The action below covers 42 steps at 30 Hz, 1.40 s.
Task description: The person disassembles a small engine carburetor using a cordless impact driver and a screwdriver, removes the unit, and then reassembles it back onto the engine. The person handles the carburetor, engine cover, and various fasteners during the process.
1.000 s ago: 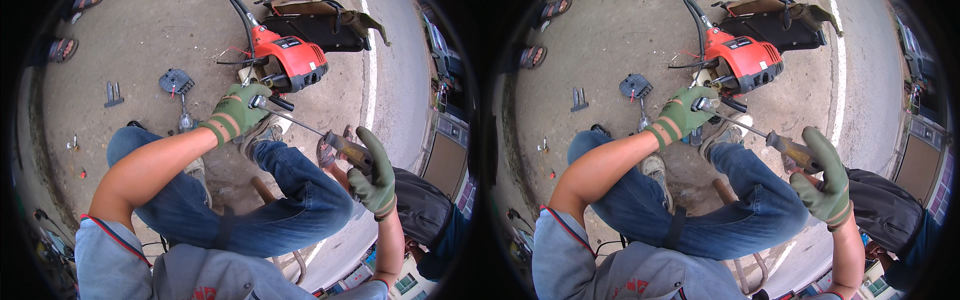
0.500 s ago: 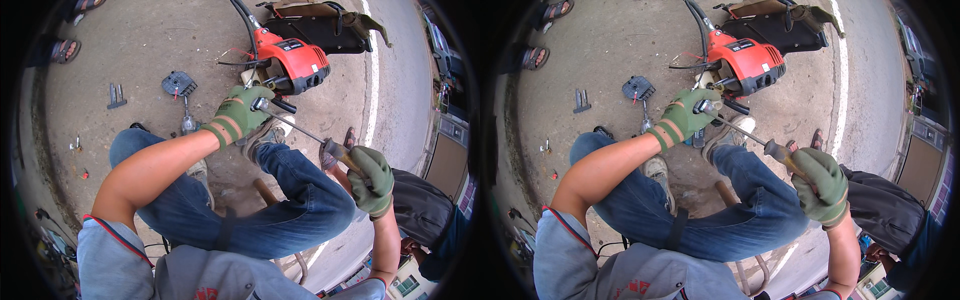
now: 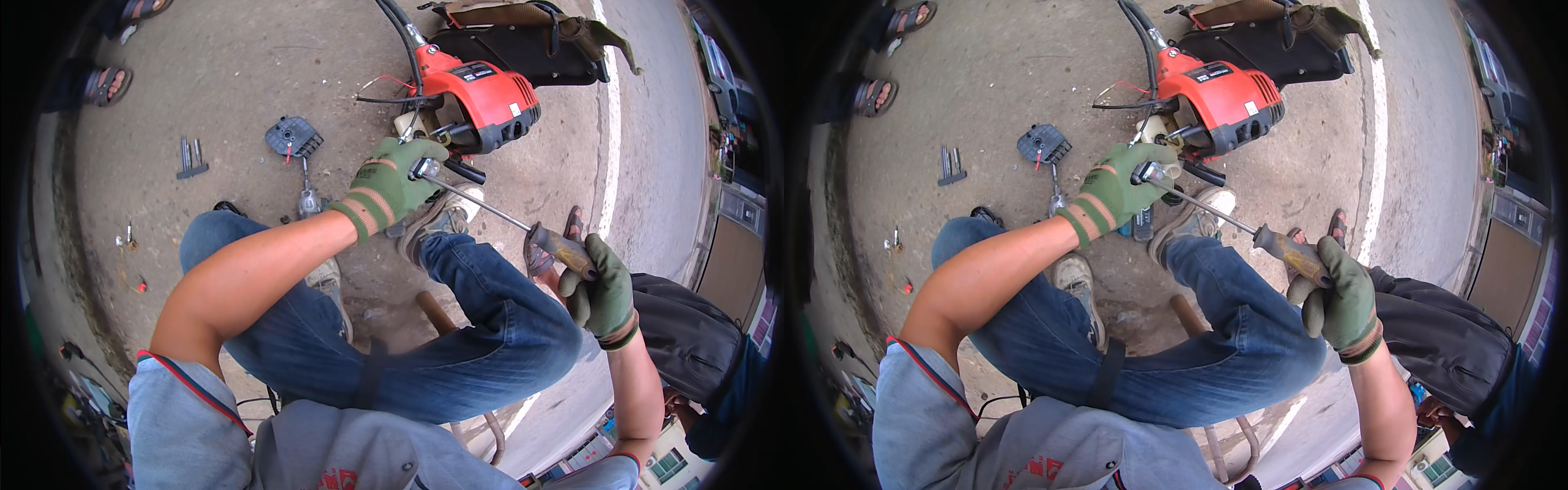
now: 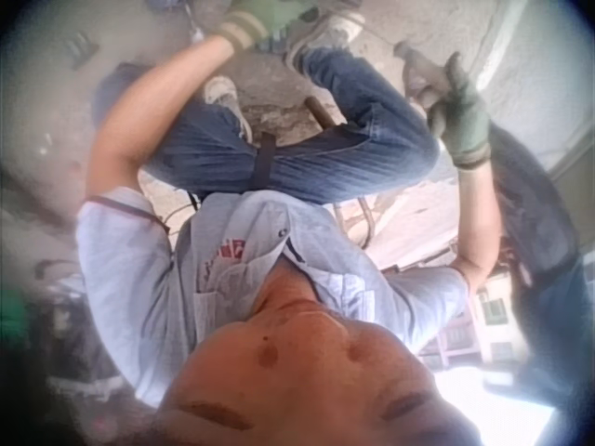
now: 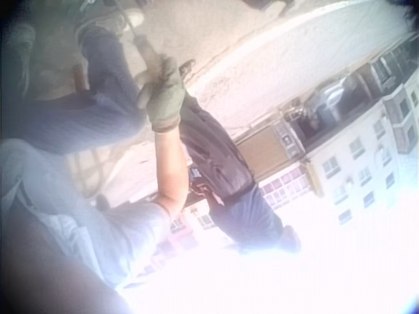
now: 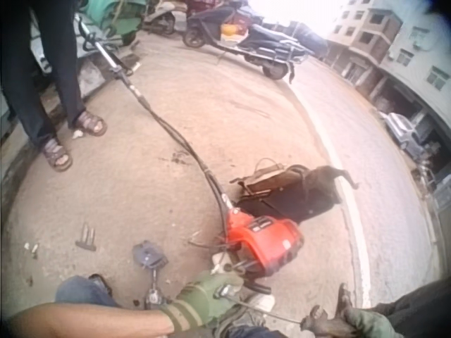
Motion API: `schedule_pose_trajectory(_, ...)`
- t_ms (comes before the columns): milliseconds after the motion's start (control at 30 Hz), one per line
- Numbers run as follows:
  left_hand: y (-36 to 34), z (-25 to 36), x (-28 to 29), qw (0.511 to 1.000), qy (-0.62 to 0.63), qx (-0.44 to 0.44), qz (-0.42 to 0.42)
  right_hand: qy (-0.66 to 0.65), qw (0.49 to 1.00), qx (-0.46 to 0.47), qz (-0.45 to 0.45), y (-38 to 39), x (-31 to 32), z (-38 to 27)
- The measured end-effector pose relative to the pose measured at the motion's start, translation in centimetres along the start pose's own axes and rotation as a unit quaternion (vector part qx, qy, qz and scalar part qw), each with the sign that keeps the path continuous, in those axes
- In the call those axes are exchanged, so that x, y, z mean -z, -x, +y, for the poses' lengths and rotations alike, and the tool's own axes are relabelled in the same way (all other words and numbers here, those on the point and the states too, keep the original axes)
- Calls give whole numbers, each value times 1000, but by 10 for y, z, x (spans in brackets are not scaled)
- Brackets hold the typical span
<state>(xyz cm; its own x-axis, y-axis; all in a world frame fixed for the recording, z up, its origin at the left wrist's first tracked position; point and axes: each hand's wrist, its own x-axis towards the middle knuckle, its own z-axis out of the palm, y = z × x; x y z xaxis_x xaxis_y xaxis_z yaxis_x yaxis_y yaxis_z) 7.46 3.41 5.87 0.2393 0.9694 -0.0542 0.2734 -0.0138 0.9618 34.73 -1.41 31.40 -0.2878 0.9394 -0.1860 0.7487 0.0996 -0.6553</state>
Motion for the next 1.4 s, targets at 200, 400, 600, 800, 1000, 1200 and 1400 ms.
schedule_pose_trajectory(200, -4, -3, -1, 990, 94, 82, -65, 45, 997, 14, 54, 2, -17, -5)
schedule_pose_trajectory(400, -1, 2, 1, 1000, 0, 7, -9, 19, 999, 1, -48, -3, 3, -10)
schedule_pose_trajectory(600, -3, -3, -1, 993, 80, 72, -50, 33, 999, -6, 27, -1, -13, -10)
schedule_pose_trajectory(800, -1, 2, 3, 998, 35, 32, -32, -283, 905, -310, -77, 13, 4, 12)
schedule_pose_trajectory(1000, -1, 1, 5, 998, 46, 32, -38, 103, 995, 1, 4, 2, -6, -11)
schedule_pose_trajectory(1200, -1, 9, 4, 1000, -11, 25, -1, -218, 876, -417, -102, -9, 2, -33)
schedule_pose_trajectory(1400, -3, 3, 8, 994, 48, 78, -63, -64, 981, -186, 5, -2, -17, -15)
